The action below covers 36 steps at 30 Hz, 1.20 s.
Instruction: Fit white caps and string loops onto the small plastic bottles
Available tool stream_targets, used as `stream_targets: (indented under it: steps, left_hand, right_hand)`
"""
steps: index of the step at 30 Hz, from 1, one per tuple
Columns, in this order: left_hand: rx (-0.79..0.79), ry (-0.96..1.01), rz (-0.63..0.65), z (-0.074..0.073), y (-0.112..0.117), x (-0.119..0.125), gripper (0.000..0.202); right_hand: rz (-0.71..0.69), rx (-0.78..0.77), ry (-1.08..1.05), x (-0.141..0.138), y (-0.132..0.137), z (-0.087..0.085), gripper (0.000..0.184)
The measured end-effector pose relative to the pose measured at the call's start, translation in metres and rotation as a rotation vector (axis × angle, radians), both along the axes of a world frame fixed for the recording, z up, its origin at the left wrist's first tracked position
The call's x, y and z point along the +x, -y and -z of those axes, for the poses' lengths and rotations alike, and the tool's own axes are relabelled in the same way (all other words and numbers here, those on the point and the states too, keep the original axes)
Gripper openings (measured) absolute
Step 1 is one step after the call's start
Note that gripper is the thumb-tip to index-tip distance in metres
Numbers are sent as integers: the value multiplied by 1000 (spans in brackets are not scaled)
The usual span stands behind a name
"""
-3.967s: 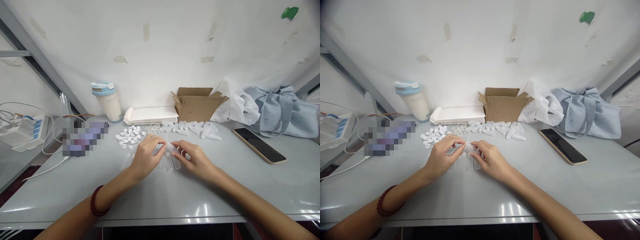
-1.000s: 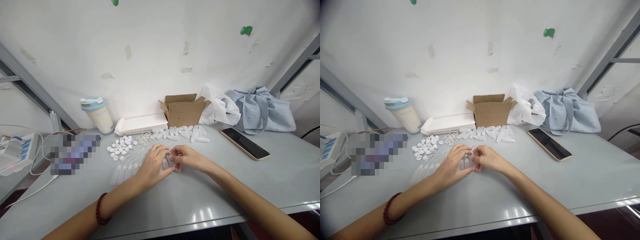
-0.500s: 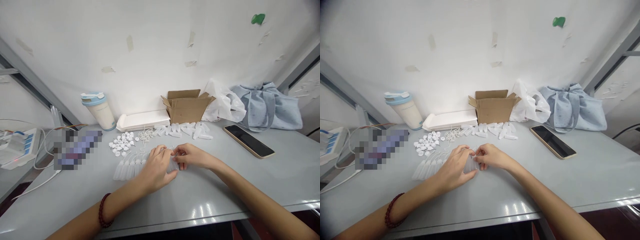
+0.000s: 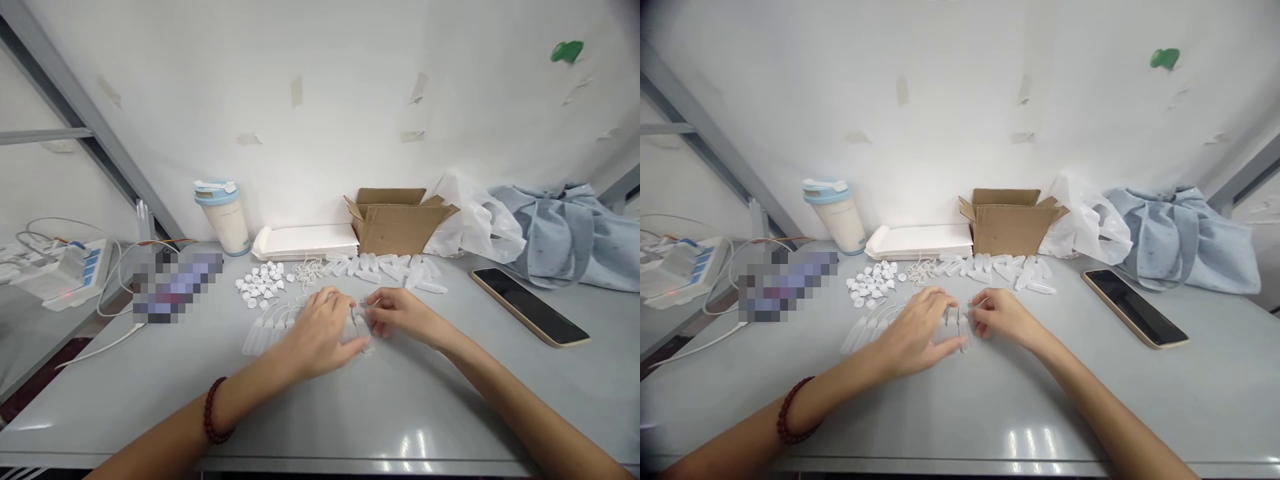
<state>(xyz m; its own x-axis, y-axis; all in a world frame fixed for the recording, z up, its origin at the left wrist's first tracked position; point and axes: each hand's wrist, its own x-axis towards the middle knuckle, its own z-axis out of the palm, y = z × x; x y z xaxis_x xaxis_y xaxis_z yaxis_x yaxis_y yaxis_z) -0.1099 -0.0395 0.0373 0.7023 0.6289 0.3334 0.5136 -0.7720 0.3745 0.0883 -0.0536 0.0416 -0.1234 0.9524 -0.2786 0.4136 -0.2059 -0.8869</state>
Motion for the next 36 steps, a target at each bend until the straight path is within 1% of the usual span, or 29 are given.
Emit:
stream_targets:
  steps: [1, 2, 4, 5, 7, 9, 12, 16, 19, 23, 26, 31, 34, 36]
  left_hand:
    - [11, 27, -43, -1, -7, -5, 34]
    - [27, 52, -97, -2, -16, -12, 30]
    - [52, 38, -191, -2, -35, -26, 22]
    - [77, 28, -216, -1, -43, -32, 20]
    - [126, 30, -237, 3, -58, -42, 19]
    - [153, 24, -231, 7, -66, -45, 18]
    - [120, -4, -249, 11, -70, -42, 16]
    - [46, 19, -274, 9, -72, -36, 14]
    - [-16, 90, -295, 5, -74, -37, 14]
    - [-129, 255, -368, 0, -79, -43, 13]
    - [-234, 399, -434, -2, -83, -46, 19]
    - [-370, 603, -536, -4, -89, -48, 27]
    - [-415, 664, -564, -7, -88, -49, 29]
    - [-433, 655, -563, -10, -86, -49, 28]
  right_hand:
    - [51, 80, 52, 1, -2, 2, 13]
    - [104, 194, 126, 3, -5, 5, 11]
    - [187, 482, 323, 8, -11, 13, 11]
    - [196, 616, 426, 11, -15, 18, 13]
    - [128, 802, 596, 16, -22, 28, 21]
    - [20, 883, 712, 20, -29, 35, 28]
    - [-80, 922, 809, 22, -36, 43, 30]
    - [-93, 926, 868, 18, -38, 46, 28]
    - [-97, 906, 891, 17, -36, 46, 28]
    - [-85, 821, 907, 16, -33, 45, 30]
    - [-79, 785, 880, 16, -32, 45, 29]
    - [-43, 781, 764, 16, -30, 44, 25]
    - [7, 775, 705, 14, -28, 43, 24]
    - [45, 778, 654, 12, -25, 41, 23]
